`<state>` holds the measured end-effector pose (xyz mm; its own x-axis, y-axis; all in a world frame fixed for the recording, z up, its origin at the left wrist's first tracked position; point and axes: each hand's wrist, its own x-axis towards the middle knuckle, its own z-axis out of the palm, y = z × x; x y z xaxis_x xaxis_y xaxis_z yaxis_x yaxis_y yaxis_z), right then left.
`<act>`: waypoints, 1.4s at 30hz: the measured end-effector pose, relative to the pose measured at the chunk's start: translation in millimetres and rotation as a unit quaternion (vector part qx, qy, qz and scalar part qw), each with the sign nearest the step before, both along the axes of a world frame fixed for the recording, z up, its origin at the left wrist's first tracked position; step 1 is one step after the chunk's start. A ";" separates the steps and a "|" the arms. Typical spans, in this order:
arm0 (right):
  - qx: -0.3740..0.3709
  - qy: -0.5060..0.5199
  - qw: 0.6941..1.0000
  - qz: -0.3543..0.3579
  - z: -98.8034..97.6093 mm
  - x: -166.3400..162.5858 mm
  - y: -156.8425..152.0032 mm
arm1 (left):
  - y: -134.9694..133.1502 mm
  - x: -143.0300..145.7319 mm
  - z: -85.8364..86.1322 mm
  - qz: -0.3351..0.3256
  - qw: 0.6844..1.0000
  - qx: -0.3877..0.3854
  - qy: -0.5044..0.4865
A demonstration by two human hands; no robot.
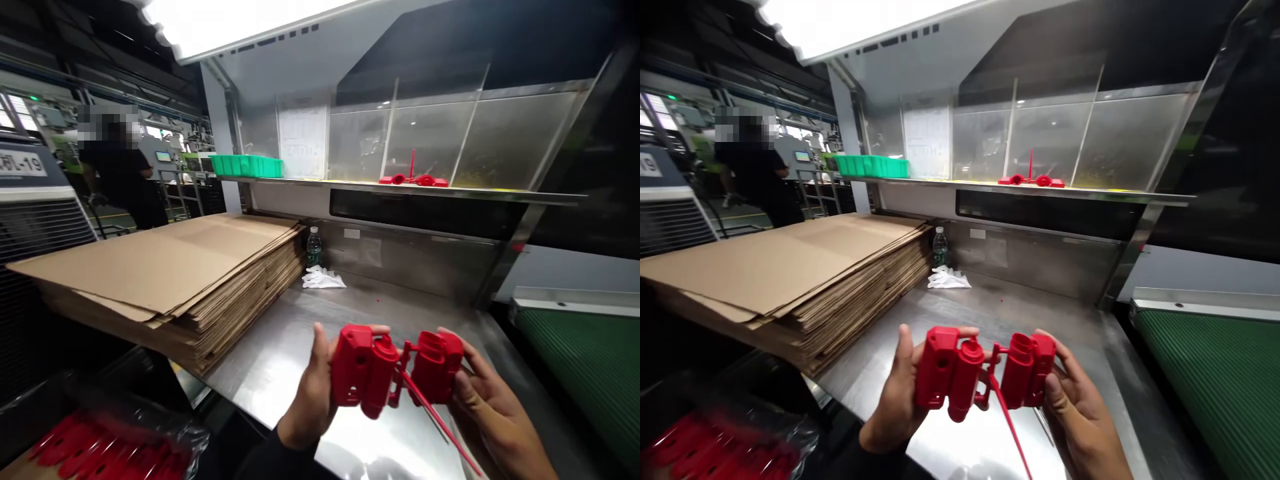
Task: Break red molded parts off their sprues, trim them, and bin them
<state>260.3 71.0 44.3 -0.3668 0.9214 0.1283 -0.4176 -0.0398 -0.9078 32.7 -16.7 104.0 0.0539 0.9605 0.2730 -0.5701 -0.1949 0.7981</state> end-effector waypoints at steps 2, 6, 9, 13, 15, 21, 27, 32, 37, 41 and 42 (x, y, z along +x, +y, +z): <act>-0.004 0.002 1.000 0.003 0.6 3.1 0.6 | 1.4 5.1 3.7 0.004 0.999 -0.010 0.044; -0.038 0.014 0.999 -0.030 10.7 -0.1 -9.8 | 1.5 6.0 6.5 -0.018 0.996 -0.011 0.087; -0.049 0.062 0.996 -0.035 13.8 -3.9 -16.4 | 2.0 3.1 4.6 -0.047 0.995 0.004 0.091; -0.053 0.064 0.996 -0.037 9.7 -2.8 -16.0 | 3.5 2.0 2.0 -0.058 0.995 0.007 0.083; -0.063 0.054 0.996 -0.030 7.1 -0.9 -13.2 | 4.3 2.8 3.9 -0.051 0.997 -0.010 0.065; -0.114 0.020 0.993 0.015 4.9 1.4 -5.2 | 5.5 1.0 19.0 -0.126 0.989 -0.063 -0.053; -0.191 0.057 0.978 0.055 11.8 1.2 -6.4 | 11.7 -3.1 20.0 -0.131 0.976 -0.138 -0.109; -0.256 0.085 0.962 0.043 12.0 -0.8 -7.1 | 23.9 -2.2 17.9 -0.160 0.966 -0.152 -0.134; -0.319 0.116 0.939 0.059 21.0 -5.6 -10.1 | 31.1 -6.7 8.5 -0.151 0.960 -0.164 -0.169; -0.328 0.130 0.935 0.034 30.5 -9.2 -15.1 | 34.3 -13.1 -2.1 -0.125 0.947 -0.192 -0.224; -0.325 0.132 0.936 0.027 32.0 -10.3 -16.4 | 35.0 -14.3 -4.0 -0.120 0.943 -0.199 -0.240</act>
